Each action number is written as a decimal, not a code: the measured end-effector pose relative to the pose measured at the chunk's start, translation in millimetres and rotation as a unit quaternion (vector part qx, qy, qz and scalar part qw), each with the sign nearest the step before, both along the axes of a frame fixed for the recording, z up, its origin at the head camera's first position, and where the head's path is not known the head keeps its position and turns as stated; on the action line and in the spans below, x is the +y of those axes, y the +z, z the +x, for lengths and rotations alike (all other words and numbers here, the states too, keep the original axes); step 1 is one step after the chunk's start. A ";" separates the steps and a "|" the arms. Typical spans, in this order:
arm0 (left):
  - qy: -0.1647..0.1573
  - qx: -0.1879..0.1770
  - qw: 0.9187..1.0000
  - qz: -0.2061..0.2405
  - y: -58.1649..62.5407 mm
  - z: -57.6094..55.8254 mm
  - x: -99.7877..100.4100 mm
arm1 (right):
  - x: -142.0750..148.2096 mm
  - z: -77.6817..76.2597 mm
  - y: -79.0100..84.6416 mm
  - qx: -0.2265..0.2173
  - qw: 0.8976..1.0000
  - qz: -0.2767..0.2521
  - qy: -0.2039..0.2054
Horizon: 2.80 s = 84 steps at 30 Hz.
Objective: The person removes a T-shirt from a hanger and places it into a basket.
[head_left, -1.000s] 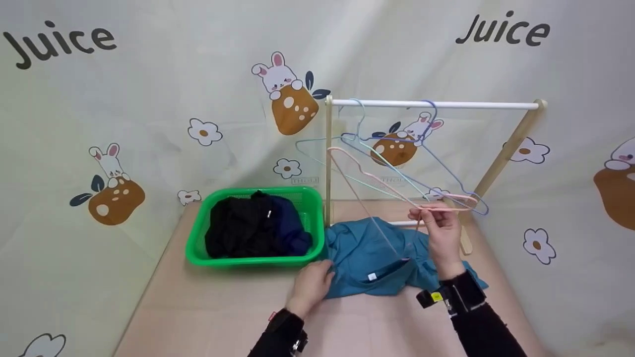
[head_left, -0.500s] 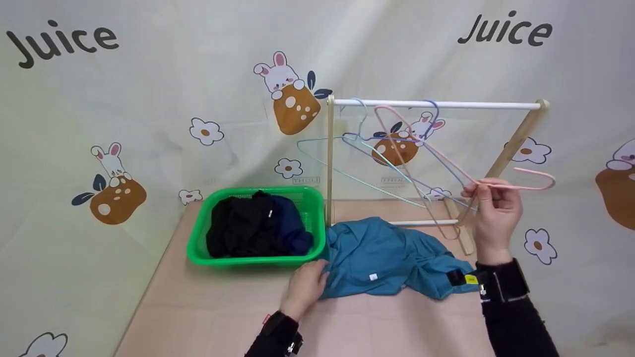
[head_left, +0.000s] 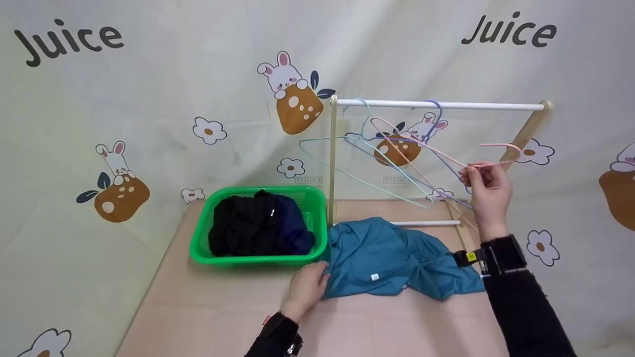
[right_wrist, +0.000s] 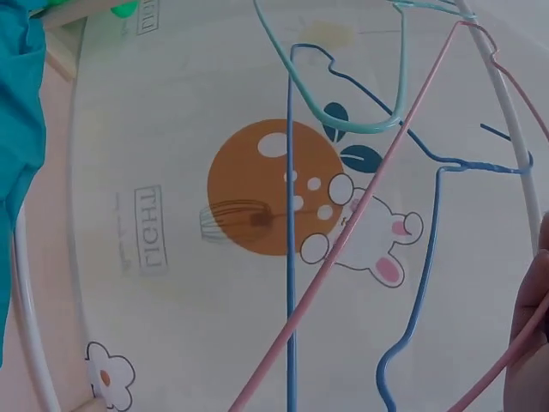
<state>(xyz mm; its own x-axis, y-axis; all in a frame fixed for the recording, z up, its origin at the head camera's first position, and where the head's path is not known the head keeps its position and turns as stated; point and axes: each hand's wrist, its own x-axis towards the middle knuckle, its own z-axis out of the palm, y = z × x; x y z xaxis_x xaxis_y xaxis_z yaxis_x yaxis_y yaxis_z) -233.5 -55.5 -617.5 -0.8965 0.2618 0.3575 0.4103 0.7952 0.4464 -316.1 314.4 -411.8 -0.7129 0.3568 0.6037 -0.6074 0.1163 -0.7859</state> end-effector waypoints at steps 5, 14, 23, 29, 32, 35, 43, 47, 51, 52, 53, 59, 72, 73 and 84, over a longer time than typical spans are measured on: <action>-0.003 -0.002 1.000 0.001 1.7 0.7 1.8 | -19.1 -21.3 21.7 -0.068 0.990 0.116 -0.037; -0.013 0.014 1.000 0.002 0.8 3.9 9.6 | -52.7 -55.9 68.7 -0.157 0.961 0.226 -0.021; -0.014 -0.010 1.000 -0.016 -7.7 8.5 21.2 | -65.7 -67.3 72.7 -0.190 0.931 0.312 -0.007; -0.001 -0.029 0.998 -0.047 -12.4 8.6 29.4 | -62.8 -66.3 67.6 -0.191 0.922 0.337 -0.023; 0.005 -0.042 0.998 -0.051 -15.4 7.1 33.5 | -64.0 -67.9 70.5 -0.185 0.929 0.319 -0.018; 0.010 -0.048 0.997 -0.059 -17.9 4.8 37.9 | -65.7 -70.9 74.3 -0.181 0.931 0.315 -0.024; 0.031 -0.052 0.996 -0.064 -24.8 -3.5 49.2 | -64.1 -72.6 63.8 -0.181 0.896 0.405 -0.035; 0.052 -0.081 0.994 -0.051 -32.3 -7.3 53.2 | -58.8 -65.2 49.3 -0.141 0.872 0.466 -0.049; 0.065 -0.114 0.990 -0.047 -39.0 -9.2 54.9 | -50.6 -53.1 35.3 -0.074 0.856 0.508 -0.066; 0.068 -0.115 0.990 -0.053 -40.4 -9.1 54.8 | -48.1 -50.2 31.6 -0.059 0.854 0.513 -0.068; 0.072 -0.116 0.989 -0.063 -41.5 -9.2 54.9 | -45.3 -47.4 27.6 -0.043 0.852 0.518 -0.070; 0.107 -0.099 0.980 -0.137 -42.1 -10.6 58.4 | -26.0 -32.3 3.8 0.024 0.849 0.522 -0.079; 0.101 -0.076 0.983 -0.135 -40.4 -7.3 57.0 | -1.4 5.0 -37.4 0.030 0.837 0.542 -0.069; 0.096 -0.084 0.984 -0.124 -39.0 -7.4 56.0 | -0.6 7.4 -41.1 0.031 0.838 0.541 -0.071; 0.023 -0.095 0.977 0.187 3.4 -29.5 47.2 | 9.2 30.3 -80.2 0.030 0.844 0.530 -0.079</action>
<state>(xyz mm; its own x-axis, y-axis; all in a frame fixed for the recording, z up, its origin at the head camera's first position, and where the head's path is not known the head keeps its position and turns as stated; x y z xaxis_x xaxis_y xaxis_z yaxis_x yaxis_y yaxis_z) -263.1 -8.3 -614.1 -0.9638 0.1017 0.2463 0.2588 0.5776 0.7742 -285.8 323.7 -492.0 -0.6643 -0.3181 0.6764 -0.5529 0.8181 -0.1583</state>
